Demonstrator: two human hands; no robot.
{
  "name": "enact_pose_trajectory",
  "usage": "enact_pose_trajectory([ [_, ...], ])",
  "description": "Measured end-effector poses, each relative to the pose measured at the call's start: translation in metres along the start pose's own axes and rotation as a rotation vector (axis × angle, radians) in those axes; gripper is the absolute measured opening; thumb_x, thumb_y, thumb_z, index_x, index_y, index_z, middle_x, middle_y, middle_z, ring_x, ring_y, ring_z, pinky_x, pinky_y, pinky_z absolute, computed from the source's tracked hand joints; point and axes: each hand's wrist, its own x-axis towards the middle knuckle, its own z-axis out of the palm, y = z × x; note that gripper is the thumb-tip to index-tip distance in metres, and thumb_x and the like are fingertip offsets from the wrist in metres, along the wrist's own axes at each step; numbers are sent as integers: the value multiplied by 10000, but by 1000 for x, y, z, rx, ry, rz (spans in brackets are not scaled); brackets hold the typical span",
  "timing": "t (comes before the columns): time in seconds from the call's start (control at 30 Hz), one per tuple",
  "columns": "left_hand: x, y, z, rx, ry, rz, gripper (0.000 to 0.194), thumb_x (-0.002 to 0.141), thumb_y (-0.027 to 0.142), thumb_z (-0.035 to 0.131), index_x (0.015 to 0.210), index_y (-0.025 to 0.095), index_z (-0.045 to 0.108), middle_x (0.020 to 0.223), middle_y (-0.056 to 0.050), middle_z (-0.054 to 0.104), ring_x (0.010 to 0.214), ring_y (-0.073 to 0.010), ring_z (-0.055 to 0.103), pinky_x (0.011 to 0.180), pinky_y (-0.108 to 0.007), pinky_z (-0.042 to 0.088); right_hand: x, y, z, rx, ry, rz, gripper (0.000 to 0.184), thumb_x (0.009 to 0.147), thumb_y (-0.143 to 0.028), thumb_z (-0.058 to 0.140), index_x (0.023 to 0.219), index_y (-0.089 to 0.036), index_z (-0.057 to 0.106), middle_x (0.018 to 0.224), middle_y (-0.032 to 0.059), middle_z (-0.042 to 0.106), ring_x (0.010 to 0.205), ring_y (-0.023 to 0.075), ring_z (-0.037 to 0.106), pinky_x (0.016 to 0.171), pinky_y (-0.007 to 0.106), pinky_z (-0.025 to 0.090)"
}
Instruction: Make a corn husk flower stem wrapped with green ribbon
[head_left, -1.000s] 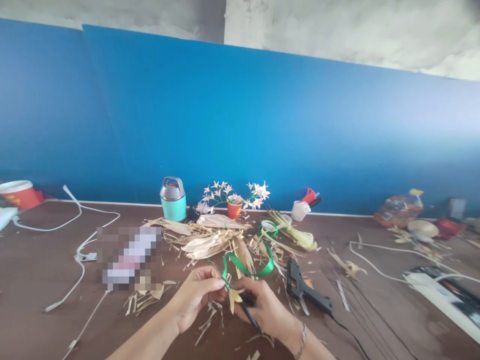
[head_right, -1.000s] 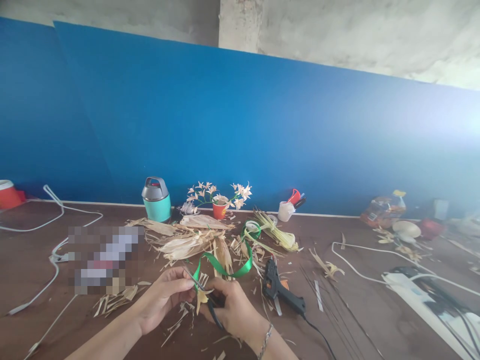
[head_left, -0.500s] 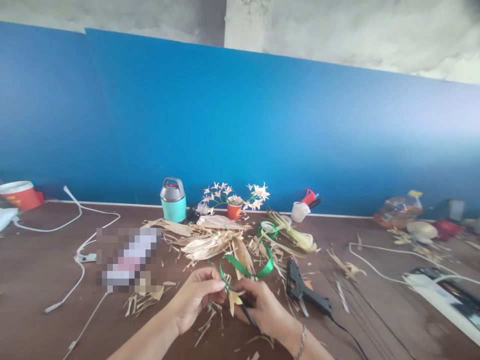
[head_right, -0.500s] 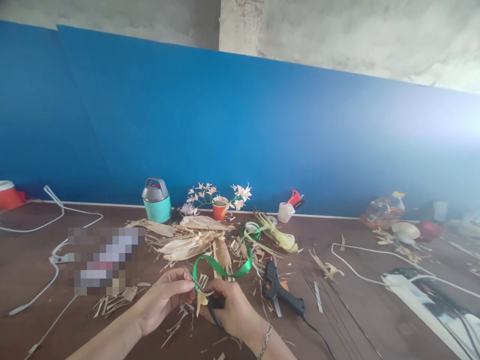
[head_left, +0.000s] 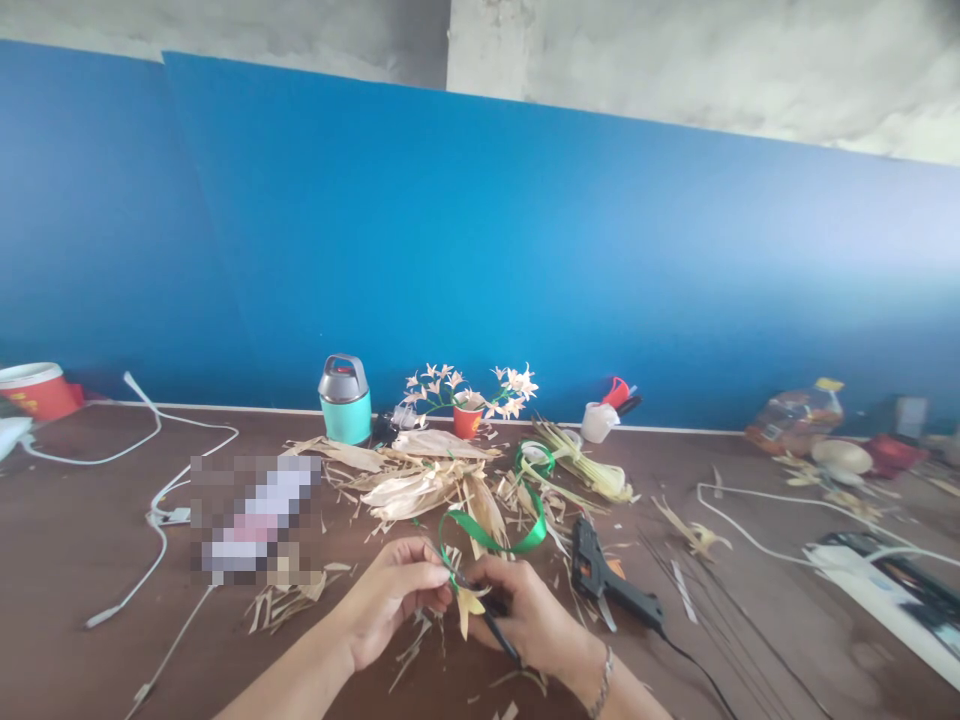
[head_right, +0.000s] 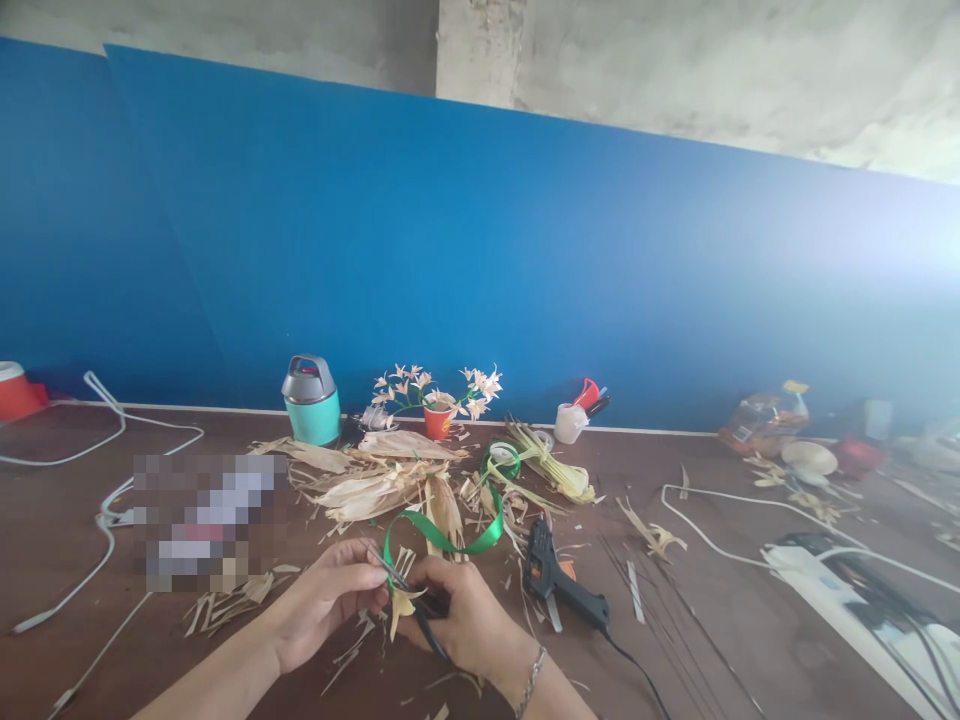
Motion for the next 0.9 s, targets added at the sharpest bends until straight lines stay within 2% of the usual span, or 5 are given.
enact_pose_trajectory([
  [0.2,-1,0,1,-30,-2,-8,191,552,157,759,579,159,570,521,-1,639,505,-119,580,549,-227,417,0,-2,-1,-8,-13,5,286,636,-317,761,818,-142,626,632,-35,527,551,94,405,504,200,350],
  [0.3,0,0,1,-34,-17,-12,184,550,162,758,581,157,576,517,-5,643,501,-114,576,538,-218,419,0,-2,-1,-18,-12,8,270,639,-317,755,800,-144,624,604,-44,500,540,92,386,490,198,334],
  [0.5,2,-1,-1,-77,-9,-37,188,532,157,769,569,154,585,518,-5,649,500,-108,581,540,-211,439,-2,0,-2,-76,-9,-38,158,665,-191,685,802,-144,621,597,-53,468,535,89,349,483,203,291],
  [0.67,2,0,-1,-55,-43,-67,156,536,152,744,578,147,594,505,-4,641,468,-96,568,512,-197,429,-2,-2,-2,-60,-43,-25,223,617,-101,655,825,-154,594,616,-64,436,562,90,341,504,200,287],
  [0.9,1,2,-1,-36,-53,-97,141,527,146,732,558,133,595,497,-5,621,462,-92,559,507,-194,433,-2,0,-2,-68,-34,19,197,583,-54,612,747,-156,571,567,-81,371,537,81,295,477,200,240],
])
